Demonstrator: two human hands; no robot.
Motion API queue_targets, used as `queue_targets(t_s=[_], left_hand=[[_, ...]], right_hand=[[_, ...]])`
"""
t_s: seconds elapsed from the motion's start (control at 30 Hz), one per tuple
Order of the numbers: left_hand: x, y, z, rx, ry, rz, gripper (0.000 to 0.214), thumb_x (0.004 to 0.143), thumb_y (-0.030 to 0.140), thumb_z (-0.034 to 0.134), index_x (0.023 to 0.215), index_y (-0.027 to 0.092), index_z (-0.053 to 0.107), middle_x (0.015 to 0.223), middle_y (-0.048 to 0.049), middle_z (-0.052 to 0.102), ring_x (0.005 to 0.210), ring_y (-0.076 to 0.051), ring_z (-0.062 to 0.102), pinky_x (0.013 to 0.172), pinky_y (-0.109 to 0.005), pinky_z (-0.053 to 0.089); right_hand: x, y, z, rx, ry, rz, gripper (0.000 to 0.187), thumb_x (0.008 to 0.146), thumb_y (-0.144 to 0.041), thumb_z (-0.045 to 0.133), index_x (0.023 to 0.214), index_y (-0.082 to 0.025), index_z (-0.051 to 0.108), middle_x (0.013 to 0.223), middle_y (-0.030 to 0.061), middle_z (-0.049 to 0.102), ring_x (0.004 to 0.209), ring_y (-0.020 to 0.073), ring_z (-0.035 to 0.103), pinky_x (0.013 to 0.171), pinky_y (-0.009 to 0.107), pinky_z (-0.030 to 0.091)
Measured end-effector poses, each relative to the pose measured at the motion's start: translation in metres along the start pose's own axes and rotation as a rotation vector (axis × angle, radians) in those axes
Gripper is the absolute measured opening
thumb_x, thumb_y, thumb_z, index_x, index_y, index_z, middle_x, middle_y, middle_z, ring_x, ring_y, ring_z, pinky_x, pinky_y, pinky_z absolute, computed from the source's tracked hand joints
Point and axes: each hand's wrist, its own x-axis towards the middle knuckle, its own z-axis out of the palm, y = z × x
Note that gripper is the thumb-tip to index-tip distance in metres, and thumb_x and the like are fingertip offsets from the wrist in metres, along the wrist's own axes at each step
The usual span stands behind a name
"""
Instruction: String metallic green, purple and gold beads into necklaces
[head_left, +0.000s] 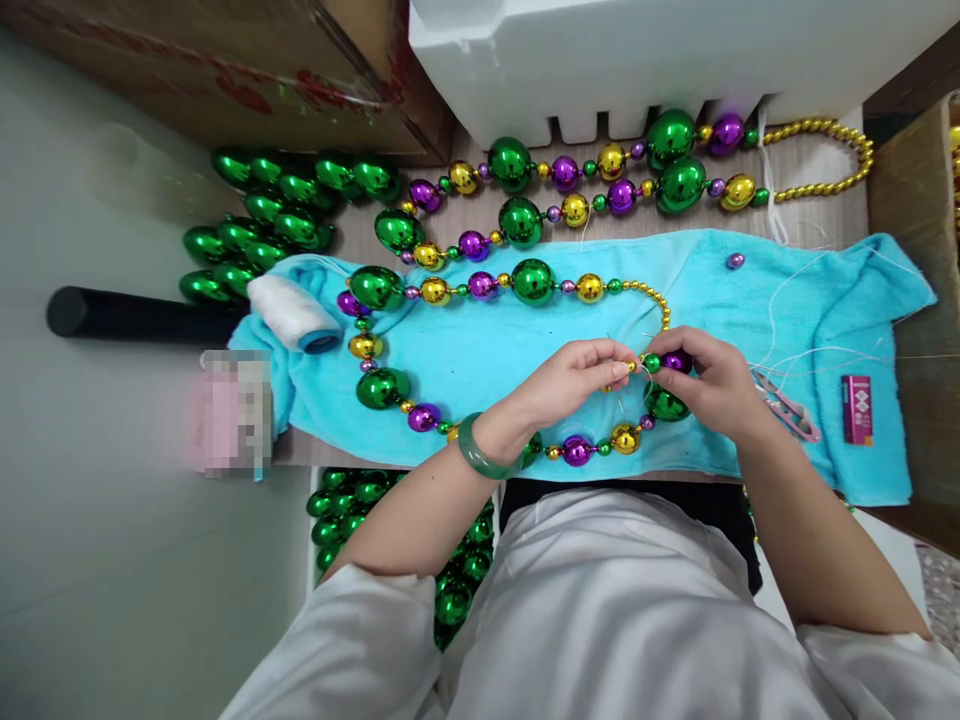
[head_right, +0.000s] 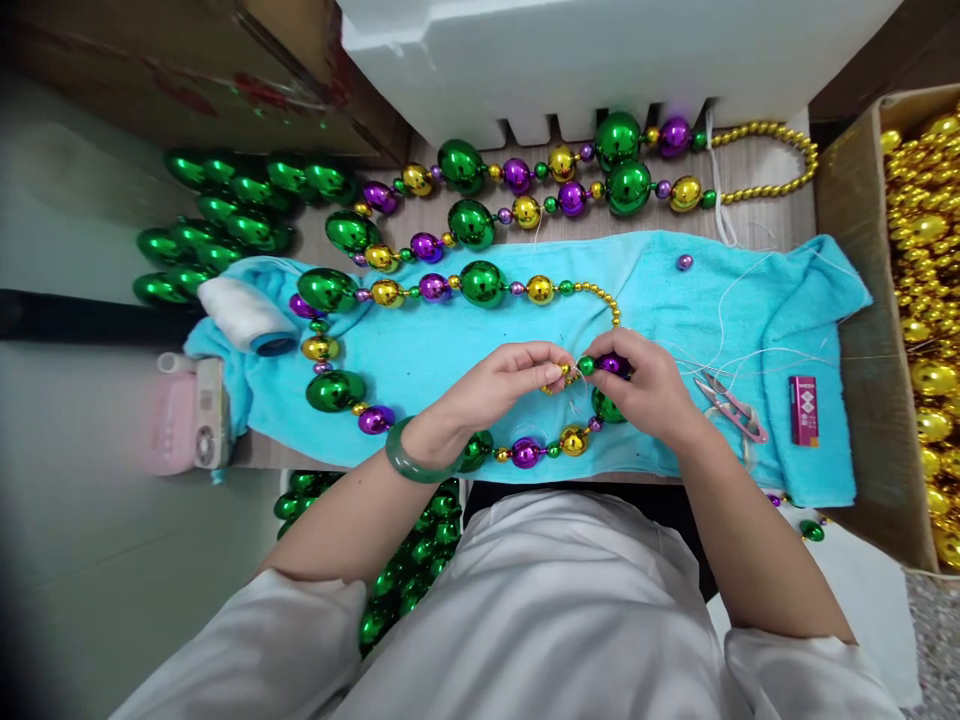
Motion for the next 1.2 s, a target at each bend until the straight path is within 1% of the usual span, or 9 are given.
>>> queue_targets(t_s=[0.13,0.33,0.43,0.53,0.73,0.83,1.0,1.1,1.2], left_hand=[[0.001,-0.005,0.002,-0.093,0.036,-0.039,0.02,0.078,0.031,0.066,0.091,0.014,0.065,0.077,-0.0013,0.062,0.069,-0.01,0.053,0.07,-0.025,0.044],[0.001,-0.002,0.008,-0.126,0.113,-0.019,0.017,0.078,0.03,0.066,0.083,0.014,0.065,0.071,0.0001,0.059,0.067,-0.009,0.05,0.067,-0.025,0.04],[0.002,0.0,0.012,-0.128,0.127,-0.027,0.016,0.079,0.029,0.064,0.083,0.014,0.065,0.072,0.0,0.059,0.067,-0.009,0.05,0.067,-0.025,0.039],[0.002,0.0,0.014,-0.129,0.14,-0.04,0.017,0.078,0.03,0.064,0.082,0.013,0.065,0.071,0.0005,0.058,0.066,-0.009,0.049,0.066,-0.025,0.038],[0.002,0.005,0.016,-0.126,0.164,-0.064,0.017,0.078,0.029,0.064,0.072,0.013,0.062,0.067,0.0,0.058,0.063,-0.009,0.049,0.064,-0.025,0.039],[0.003,0.006,0.014,-0.134,0.183,-0.082,0.016,0.077,0.03,0.064,0.073,0.014,0.063,0.069,0.0003,0.06,0.063,-0.009,0.054,0.064,-0.024,0.041],[0.003,0.006,0.004,-0.185,0.268,-0.129,0.017,0.075,0.031,0.065,0.071,0.015,0.062,0.072,-0.0006,0.064,0.066,-0.012,0.061,0.066,-0.025,0.046],[0.002,0.008,-0.001,-0.254,0.269,-0.136,0.014,0.074,0.029,0.066,0.072,0.015,0.063,0.072,-0.0023,0.066,0.069,-0.015,0.062,0.07,-0.029,0.049],[0.001,0.012,0.0,-0.281,0.282,-0.129,0.012,0.075,0.028,0.067,0.074,0.016,0.065,0.074,-0.003,0.066,0.07,-0.016,0.062,0.072,-0.031,0.05]], right_hand=[[0.003,0.002,0.0,-0.045,-0.019,0.005,0.008,0.081,-0.023,0.064,0.089,-0.021,0.063,0.085,0.0019,0.066,0.075,0.0163,0.058,0.069,0.031,0.046],[-0.004,-0.002,0.009,-0.406,0.149,-0.328,0.035,0.083,-0.024,0.065,0.118,-0.024,0.059,0.12,0.0104,0.063,0.112,0.0278,0.056,0.095,0.046,0.041],[-0.011,-0.005,0.012,-0.486,0.234,-0.364,0.022,0.088,-0.021,0.059,0.107,-0.029,0.065,0.11,0.0052,0.066,0.1,0.0237,0.061,0.092,0.044,0.04],[-0.011,-0.005,0.01,-0.498,0.207,-0.367,0.018,0.089,-0.02,0.056,0.101,-0.029,0.066,0.104,0.0043,0.068,0.092,0.0224,0.061,0.084,0.042,0.042],[-0.008,-0.006,0.006,-0.56,0.104,-0.409,0.031,0.088,-0.018,0.051,0.118,-0.025,0.06,0.114,0.0097,0.065,0.101,0.0268,0.059,0.084,0.044,0.044],[-0.016,-0.004,0.005,-0.582,0.171,-0.433,0.034,0.086,-0.022,0.057,0.12,-0.024,0.058,0.117,0.0115,0.063,0.105,0.0279,0.058,0.086,0.045,0.045],[-0.043,0.017,-0.026,-0.595,0.505,-0.144,0.012,0.088,-0.019,0.053,0.096,-0.023,0.062,0.086,0.0072,0.065,0.082,0.0214,0.06,0.071,0.036,0.048],[-0.066,0.029,-0.057,-0.738,0.502,0.098,0.01,0.086,-0.019,0.054,0.082,-0.022,0.062,0.077,0.0051,0.063,0.071,0.0202,0.058,0.064,0.034,0.043],[-0.082,0.031,-0.078,-0.789,0.503,0.203,0.009,0.082,-0.018,0.056,0.077,-0.021,0.062,0.074,0.0053,0.063,0.07,0.0208,0.057,0.062,0.033,0.041]])
